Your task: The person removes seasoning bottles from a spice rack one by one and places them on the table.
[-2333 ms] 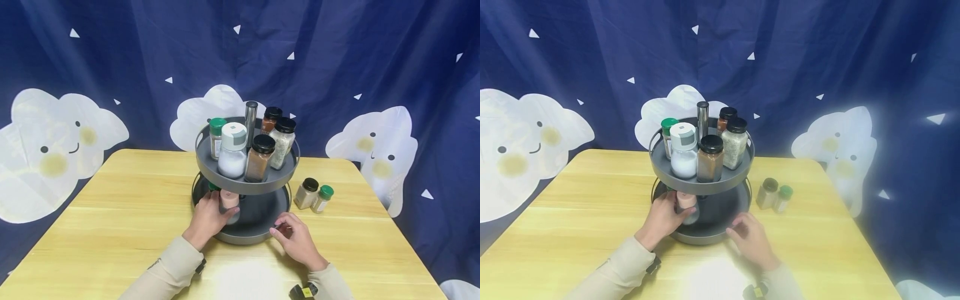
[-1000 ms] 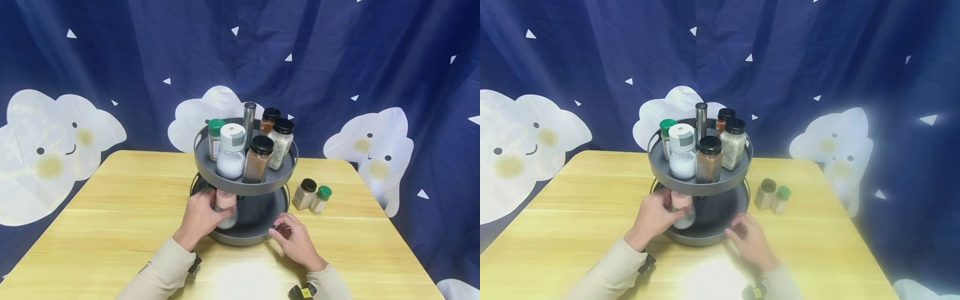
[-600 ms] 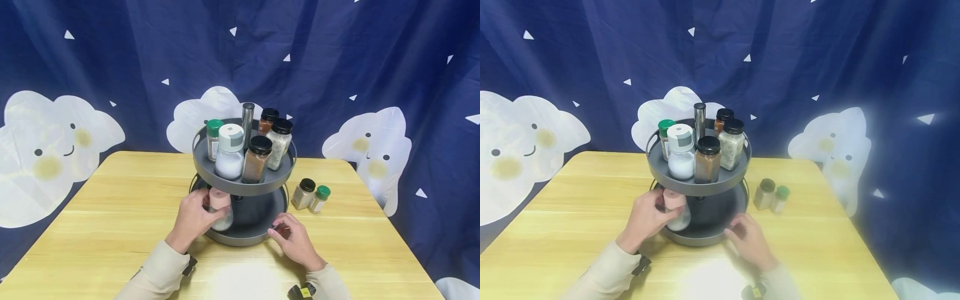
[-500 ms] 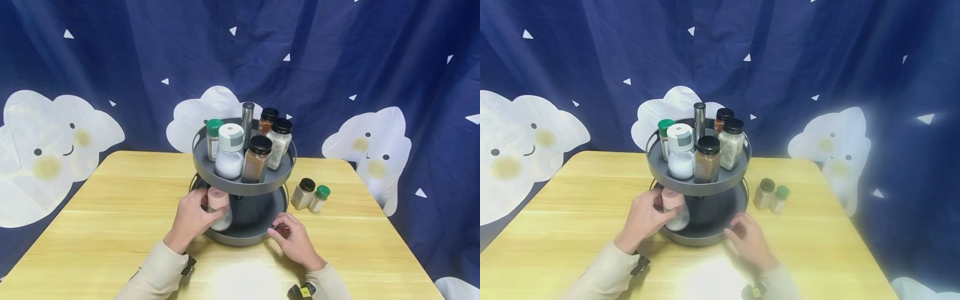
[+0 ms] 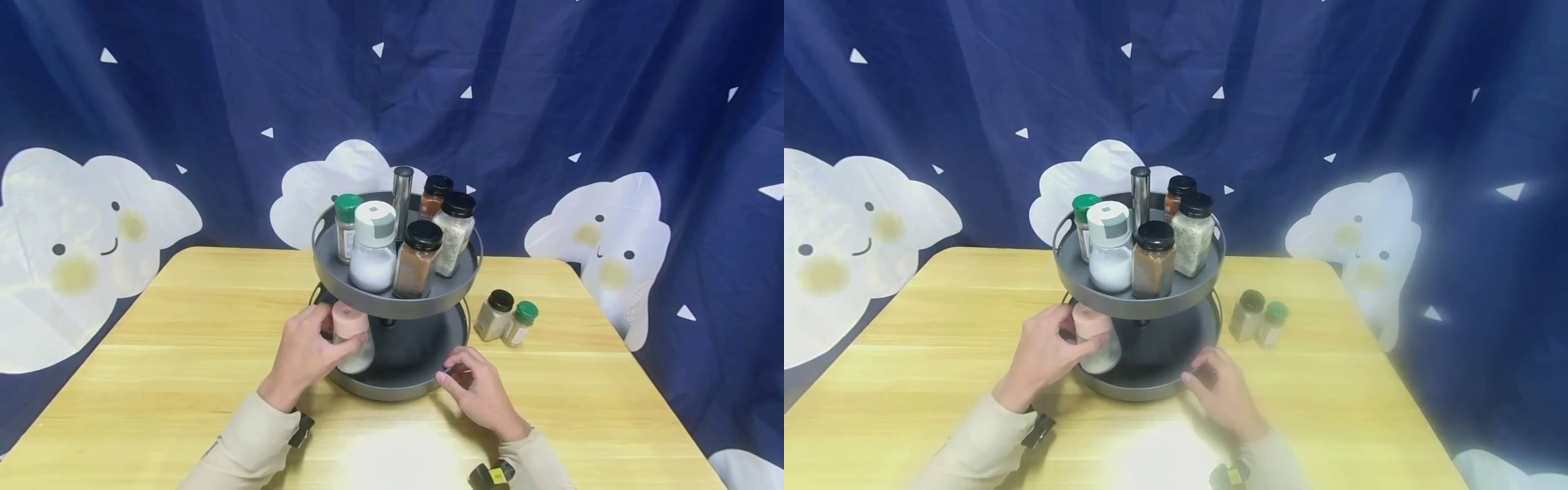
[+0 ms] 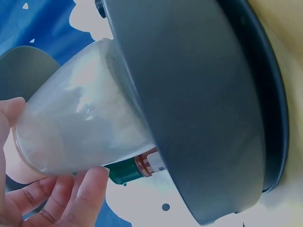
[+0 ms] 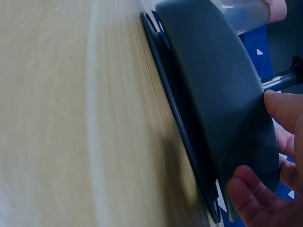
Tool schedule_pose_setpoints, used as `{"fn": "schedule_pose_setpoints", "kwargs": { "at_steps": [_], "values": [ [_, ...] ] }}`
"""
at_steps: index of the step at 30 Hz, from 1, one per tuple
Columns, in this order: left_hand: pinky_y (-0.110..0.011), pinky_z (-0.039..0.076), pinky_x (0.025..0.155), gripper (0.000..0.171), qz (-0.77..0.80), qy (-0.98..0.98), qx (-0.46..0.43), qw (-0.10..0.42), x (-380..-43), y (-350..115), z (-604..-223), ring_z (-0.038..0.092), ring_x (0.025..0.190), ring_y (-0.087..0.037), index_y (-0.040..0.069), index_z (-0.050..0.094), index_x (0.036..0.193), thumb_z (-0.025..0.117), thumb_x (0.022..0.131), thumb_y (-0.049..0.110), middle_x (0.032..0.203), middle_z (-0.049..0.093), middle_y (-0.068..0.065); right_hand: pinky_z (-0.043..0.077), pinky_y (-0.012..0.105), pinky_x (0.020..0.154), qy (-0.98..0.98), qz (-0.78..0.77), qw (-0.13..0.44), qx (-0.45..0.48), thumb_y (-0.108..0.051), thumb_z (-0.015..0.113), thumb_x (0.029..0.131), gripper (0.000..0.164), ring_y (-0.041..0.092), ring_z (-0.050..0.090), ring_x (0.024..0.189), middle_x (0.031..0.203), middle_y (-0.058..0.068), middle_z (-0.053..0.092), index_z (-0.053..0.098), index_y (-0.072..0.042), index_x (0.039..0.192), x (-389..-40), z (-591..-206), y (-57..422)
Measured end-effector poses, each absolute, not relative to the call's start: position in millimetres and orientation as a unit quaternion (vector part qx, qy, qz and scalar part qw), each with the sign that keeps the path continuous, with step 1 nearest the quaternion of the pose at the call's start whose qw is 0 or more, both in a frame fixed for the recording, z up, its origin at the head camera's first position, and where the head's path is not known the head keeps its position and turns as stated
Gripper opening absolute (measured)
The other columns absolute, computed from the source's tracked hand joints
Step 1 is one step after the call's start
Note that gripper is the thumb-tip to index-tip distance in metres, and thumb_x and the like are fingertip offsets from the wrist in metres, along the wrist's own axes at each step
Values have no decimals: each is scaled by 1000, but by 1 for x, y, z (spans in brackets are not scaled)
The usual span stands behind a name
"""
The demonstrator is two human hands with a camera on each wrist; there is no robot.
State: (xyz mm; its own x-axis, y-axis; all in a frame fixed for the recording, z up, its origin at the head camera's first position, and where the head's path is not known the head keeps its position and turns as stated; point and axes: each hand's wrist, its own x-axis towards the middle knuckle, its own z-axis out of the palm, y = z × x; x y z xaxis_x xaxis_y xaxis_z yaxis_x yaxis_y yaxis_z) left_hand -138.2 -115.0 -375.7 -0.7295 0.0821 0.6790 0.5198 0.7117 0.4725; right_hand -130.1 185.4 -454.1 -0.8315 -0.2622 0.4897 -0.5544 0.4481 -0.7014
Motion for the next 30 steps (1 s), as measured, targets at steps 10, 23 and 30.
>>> {"fn": "schedule_pose_setpoints", "kwargs": {
  "at_steps": [10, 23, 30],
  "values": [
    [-26, 39, 49, 40, -329, -869, -162, 332, -139, -121, -370, 45, 57, -11, 13, 52, 69, 83, 65, 39, 64, 50, 0, 55, 24, 61, -838, 460, 163, 246, -2, 79, 78, 22, 6, 59, 73, 93, -2, 58, 61, -9, 89, -131, -453, 186],
    [-28, 39, 50, 40, -317, -874, -138, 341, -142, -133, -367, 46, 58, -13, 11, 54, 69, 84, 64, 37, 63, 51, -1, 54, 23, 61, -835, 464, 161, 248, -2, 78, 79, 21, 6, 59, 73, 94, -3, 58, 61, -11, 89, -129, -453, 186],
    [-32, 43, 54, 41, -324, -877, -119, 335, -141, -141, -364, 54, 63, -18, 7, 62, 77, 85, 62, 36, 67, 57, -1, 55, 23, 62, -836, 463, 161, 246, -2, 79, 79, 22, 5, 59, 74, 94, -3, 58, 61, -11, 89, -130, -454, 186]
  ]
}}
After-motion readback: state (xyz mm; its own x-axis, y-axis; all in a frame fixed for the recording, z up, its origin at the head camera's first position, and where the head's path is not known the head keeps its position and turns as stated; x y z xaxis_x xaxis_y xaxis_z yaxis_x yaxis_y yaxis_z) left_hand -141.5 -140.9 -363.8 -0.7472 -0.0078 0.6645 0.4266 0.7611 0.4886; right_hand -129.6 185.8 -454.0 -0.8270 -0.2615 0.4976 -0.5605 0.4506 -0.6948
